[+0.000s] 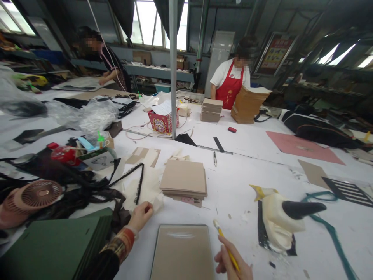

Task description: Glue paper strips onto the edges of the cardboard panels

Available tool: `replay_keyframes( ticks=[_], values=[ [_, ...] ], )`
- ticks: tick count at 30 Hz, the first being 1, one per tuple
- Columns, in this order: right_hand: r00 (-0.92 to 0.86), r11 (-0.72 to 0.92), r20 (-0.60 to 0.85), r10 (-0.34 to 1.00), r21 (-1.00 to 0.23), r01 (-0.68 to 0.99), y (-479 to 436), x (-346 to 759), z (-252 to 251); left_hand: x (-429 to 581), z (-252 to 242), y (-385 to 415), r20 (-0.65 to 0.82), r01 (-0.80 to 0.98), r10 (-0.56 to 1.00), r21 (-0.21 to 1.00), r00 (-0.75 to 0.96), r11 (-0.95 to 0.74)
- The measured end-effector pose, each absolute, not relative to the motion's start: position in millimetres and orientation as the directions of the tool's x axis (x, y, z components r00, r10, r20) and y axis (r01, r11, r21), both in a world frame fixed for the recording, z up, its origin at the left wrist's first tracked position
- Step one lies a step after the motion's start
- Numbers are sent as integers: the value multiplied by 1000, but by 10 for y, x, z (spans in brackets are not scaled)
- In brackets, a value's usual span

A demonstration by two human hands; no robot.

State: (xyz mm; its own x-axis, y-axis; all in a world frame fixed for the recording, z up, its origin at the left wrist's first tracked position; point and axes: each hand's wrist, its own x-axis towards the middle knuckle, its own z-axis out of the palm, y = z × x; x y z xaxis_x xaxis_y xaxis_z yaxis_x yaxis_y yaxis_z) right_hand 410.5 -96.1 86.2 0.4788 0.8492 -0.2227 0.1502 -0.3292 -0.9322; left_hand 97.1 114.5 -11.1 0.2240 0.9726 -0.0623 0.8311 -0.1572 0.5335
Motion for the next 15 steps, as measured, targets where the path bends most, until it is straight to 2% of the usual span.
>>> replay_keyframes(
  ticks=[3,7,11,15],
  values=[
    [402,-276,-193,895,-948,161,-818,3856,843,851,-71,959,19,788,979,590,204,-176],
    [274,-192,-115,955,-943,270,-516,3432,883,756,7,799,100,744,974,631,203,-220],
    [151,-53,13,988,-906,420,-211,3022,958,728,145,709,174,718,960,638,219,-279],
    [120,25,95,988,-875,483,19,2690,984,765,296,570,218,707,937,615,273,-350]
  ],
)
